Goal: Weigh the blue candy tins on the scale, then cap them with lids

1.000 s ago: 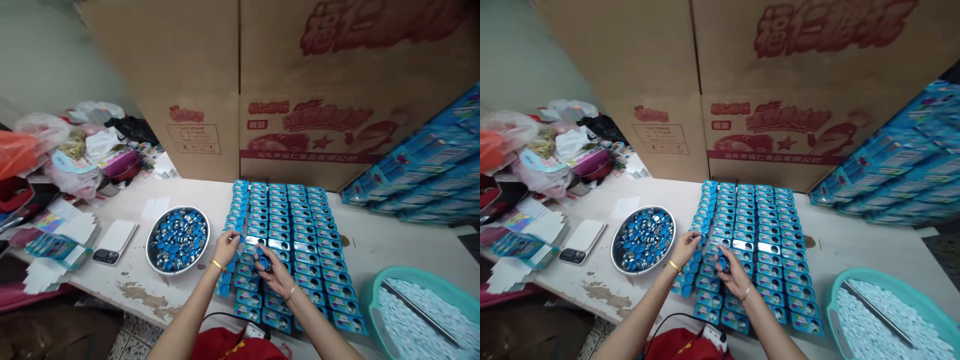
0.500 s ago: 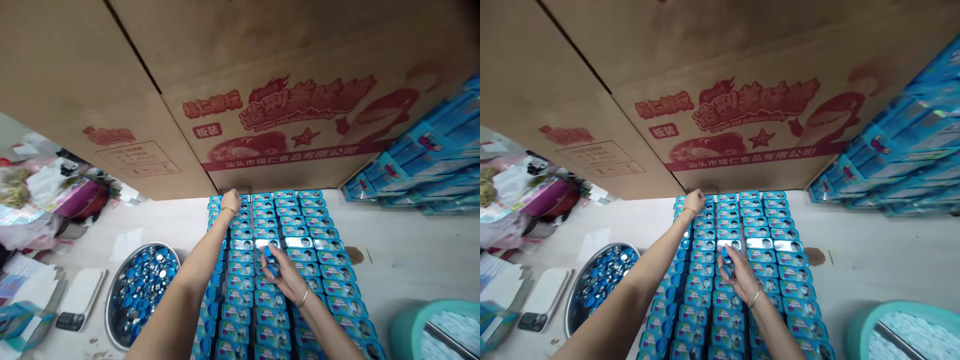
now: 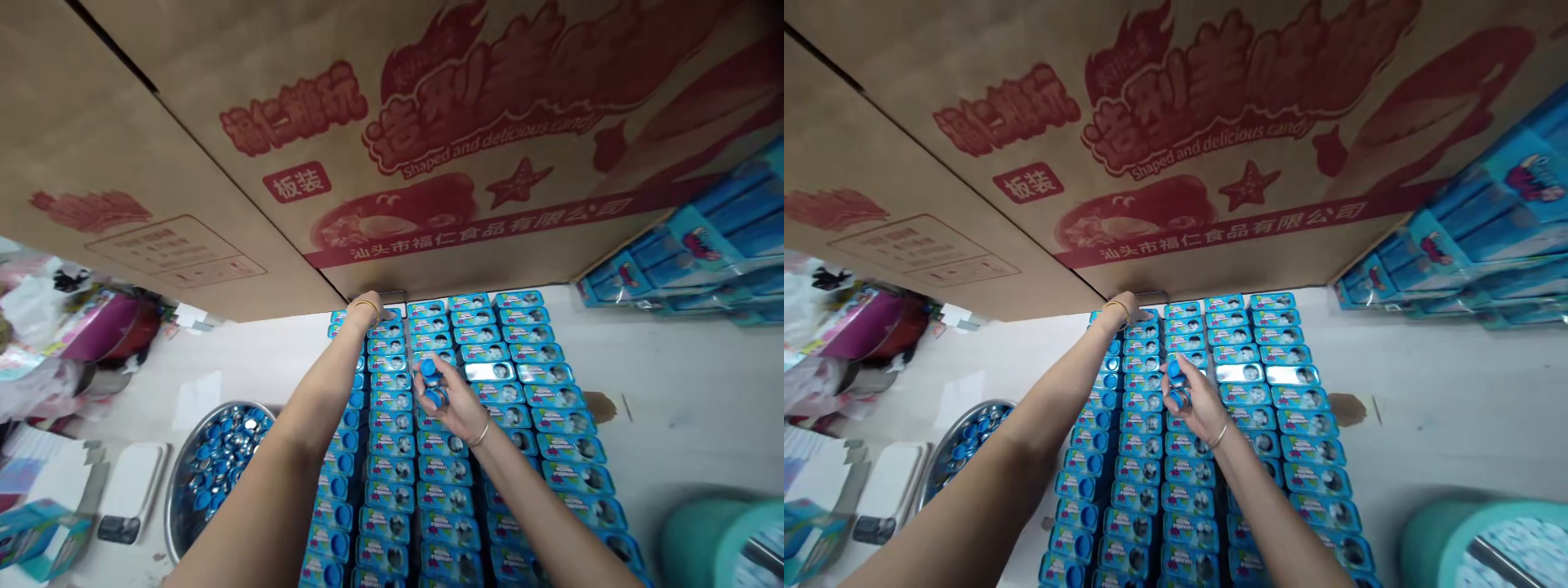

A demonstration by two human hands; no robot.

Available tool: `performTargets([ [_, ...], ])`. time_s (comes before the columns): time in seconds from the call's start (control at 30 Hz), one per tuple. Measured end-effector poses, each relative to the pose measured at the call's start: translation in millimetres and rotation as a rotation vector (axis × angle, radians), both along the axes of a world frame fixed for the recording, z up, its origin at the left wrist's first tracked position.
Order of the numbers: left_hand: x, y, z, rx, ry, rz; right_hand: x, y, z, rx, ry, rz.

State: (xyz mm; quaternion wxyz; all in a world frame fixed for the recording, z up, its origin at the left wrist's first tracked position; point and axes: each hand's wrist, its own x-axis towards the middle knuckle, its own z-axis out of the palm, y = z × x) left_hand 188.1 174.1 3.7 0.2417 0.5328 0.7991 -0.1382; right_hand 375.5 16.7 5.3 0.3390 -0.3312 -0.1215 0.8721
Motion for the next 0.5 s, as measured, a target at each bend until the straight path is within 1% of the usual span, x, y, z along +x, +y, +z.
performTargets([
  [0.1,10.4,-16.7,15.0,0.112,-0.026,-0.011,-0.6,3.4,-0.3,-0.010,0.031,0.016],
  [0.17,19.4,-38.8,24.7,0.208,-0.073,-0.039,-0.2,4.4,-0.3,-0.004,0.034,0.014],
  [0.2,23.8,-52.7,28.1,0.249,-0.132,-0.065,-0.5,4.7,-0.3,-0.002,0.033,0.012],
  [0.23,27.8,-67.8,30.2,0.290,-0.236,-0.101,-1.3,5.0,-0.2,0.000,0.030,0.010],
  [0.3,34.0,-98.5,30.7,0.377,-0.552,-0.182,-4.9,5.7,-0.1,0.003,0.020,0.009],
  [0.33,35.8,-112.1,29.4,0.430,-0.710,-0.202,-7.5,6.1,0.0,0.004,0.011,0.010],
  [0.37,36.7,-123.4,27.4,0.488,-0.834,-0.196,-10.4,6.5,0.1,0.006,0.001,0.010],
  [0.4,36.5,-131.5,25.1,0.542,-0.904,-0.164,-13.3,6.9,0.2,0.006,-0.012,0.009],
  [0.43,35.2,-136.1,22.7,0.580,-0.910,-0.113,-15.9,7.4,0.3,0.006,-0.025,0.006],
  [0.47,33.0,-137.0,20.4,0.604,-0.870,-0.055,-18.0,7.8,0.2,0.005,-0.038,0.002],
  [0.5,30.1,-134.6,18.4,0.603,-0.784,-0.011,-19.5,8.2,0.0,0.003,-0.049,-0.003],
])
